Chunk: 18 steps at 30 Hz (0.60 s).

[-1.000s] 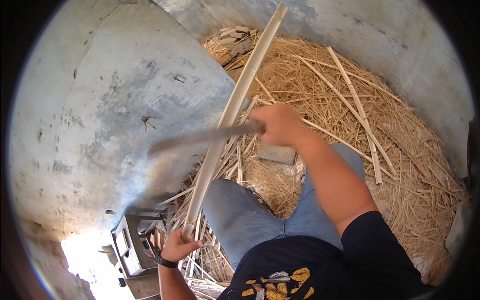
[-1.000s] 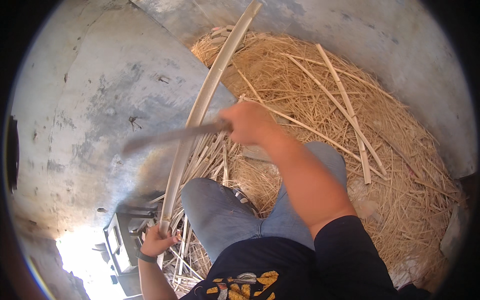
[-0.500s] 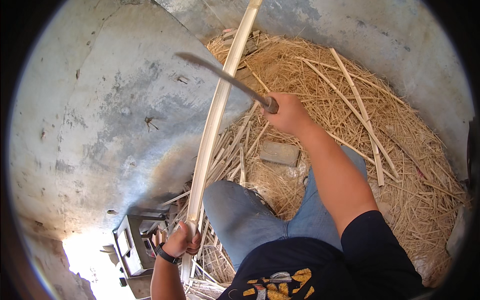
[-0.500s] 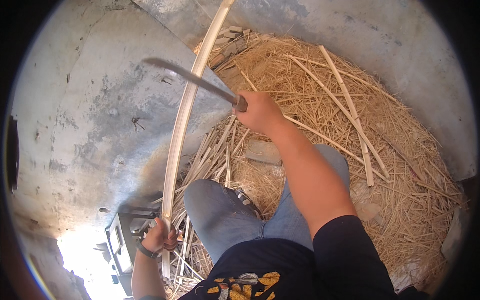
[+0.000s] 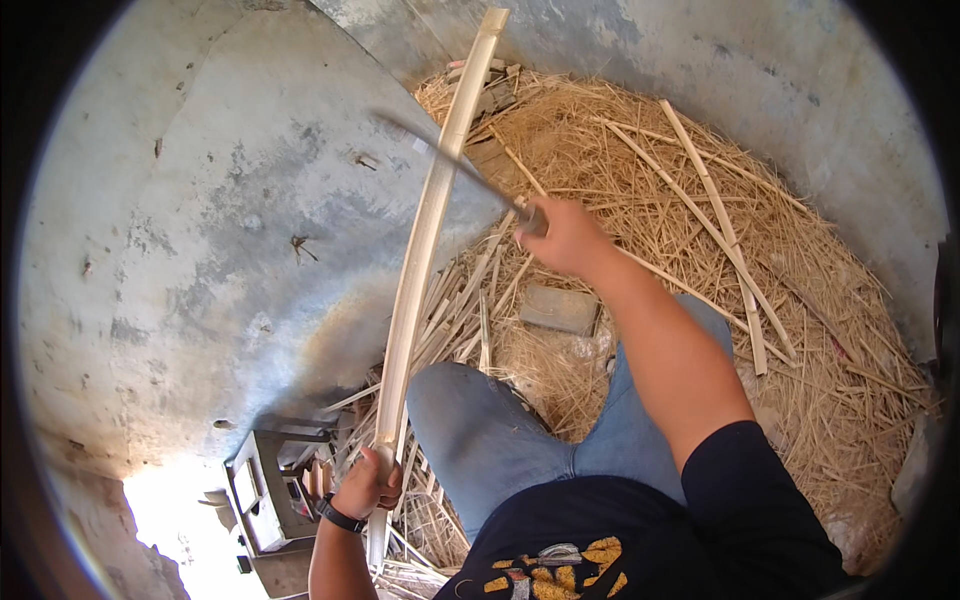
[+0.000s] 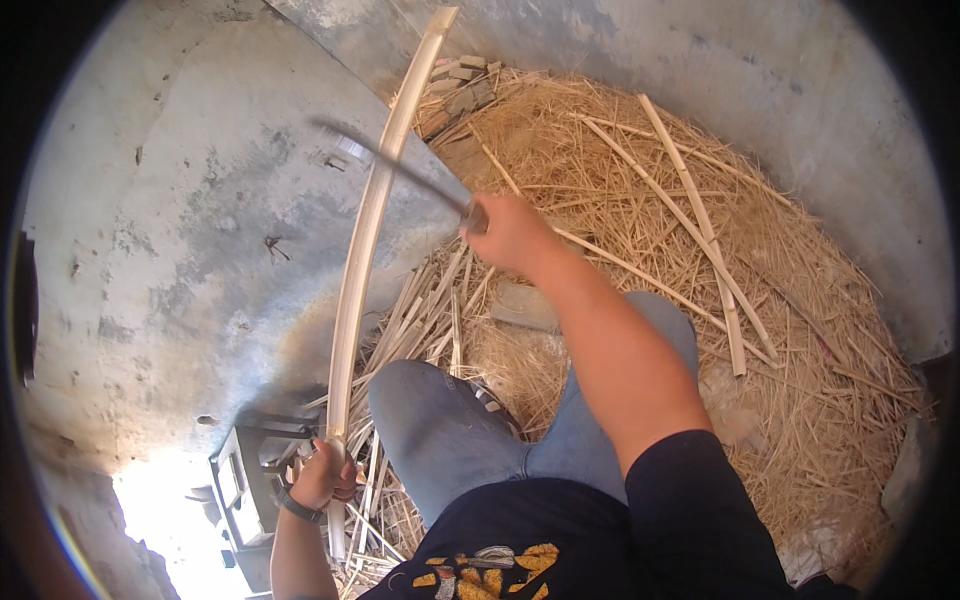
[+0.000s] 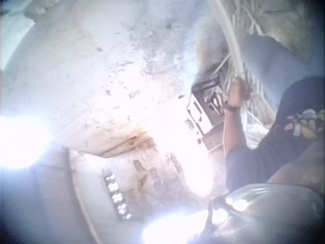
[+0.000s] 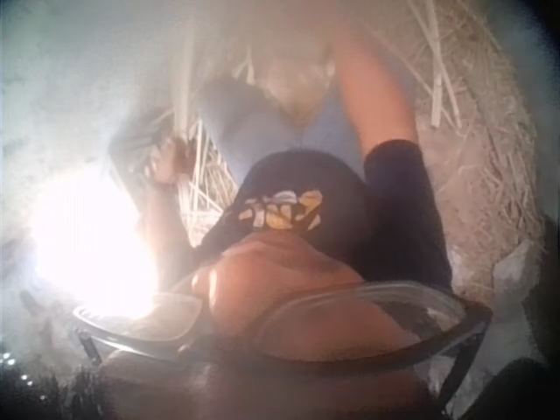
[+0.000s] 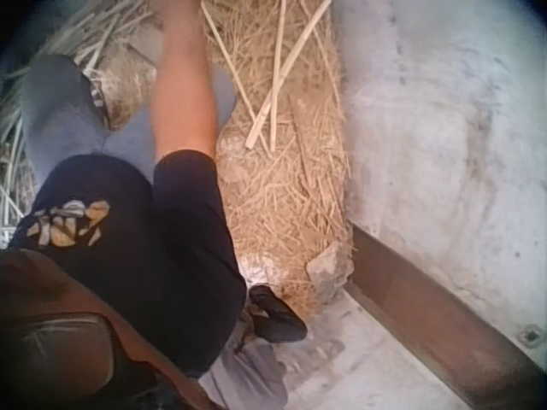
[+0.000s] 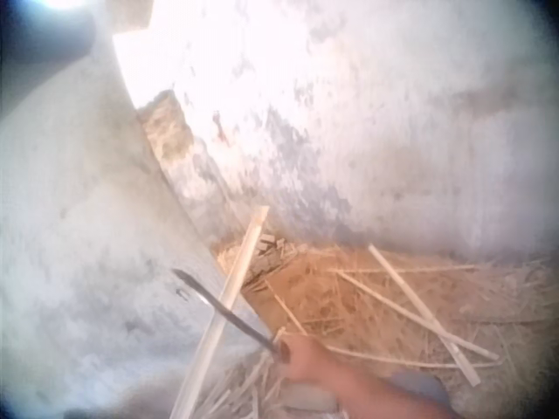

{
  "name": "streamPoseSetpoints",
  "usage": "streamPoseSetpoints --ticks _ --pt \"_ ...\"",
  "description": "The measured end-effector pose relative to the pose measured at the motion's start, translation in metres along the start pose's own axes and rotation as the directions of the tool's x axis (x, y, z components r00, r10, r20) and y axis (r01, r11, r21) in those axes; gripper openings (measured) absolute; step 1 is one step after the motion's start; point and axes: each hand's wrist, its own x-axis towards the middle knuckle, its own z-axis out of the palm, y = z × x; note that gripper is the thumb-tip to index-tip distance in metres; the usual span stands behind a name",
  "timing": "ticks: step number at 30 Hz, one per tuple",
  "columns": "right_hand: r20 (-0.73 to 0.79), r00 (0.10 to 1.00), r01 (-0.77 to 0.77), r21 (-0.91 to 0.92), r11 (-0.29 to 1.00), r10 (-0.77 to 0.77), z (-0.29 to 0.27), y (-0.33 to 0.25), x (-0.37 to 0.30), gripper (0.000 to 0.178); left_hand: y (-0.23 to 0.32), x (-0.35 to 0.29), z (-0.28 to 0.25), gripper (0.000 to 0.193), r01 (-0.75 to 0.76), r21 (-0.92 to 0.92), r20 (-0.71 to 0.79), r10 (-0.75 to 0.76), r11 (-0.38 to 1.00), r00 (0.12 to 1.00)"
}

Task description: The person sits on a bed of straw and uses a knife to split long bamboo poles into thin strips. They hold the pole with one hand and use the knife to shave and split the material, creating a pile of bamboo strips.

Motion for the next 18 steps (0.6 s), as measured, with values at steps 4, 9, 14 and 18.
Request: streamPoseSetpoints --ticks 4,9,14,18 --pt "0.312 0.899 0.383 -0.222 0.897 -0.307 0.028 -0.028 -0.022 0.016 -0.012 0.002 -0.003 0.071 -0.021 0.008 -0.032 0.021 1.0 0.999" --pt "0.227 0.939 0.305 -0.208 0.929 -0.258 0.008 -0.014 -0.012 0.013 -0.02 -0.019 -0.026 0.06 -0.178 0.707 -0.368 0.571 0.684 0.734" --pt "-0.121 0.992 0.033 -0.056 0.998 -0.039 -0.006 -0.008 -0.004 0.013 -0.021 -0.031 -0.037 0.059 -0.043 0.832 -0.454 0.725 0.552 0.518" --pt "0.154 0.869 0.492 -0.368 0.789 -0.47 0.018 -0.025 -0.022 0.012 -0.012 -0.026 -0.016 0.055 0.064 0.927 -0.354 0.808 0.368 0.471"
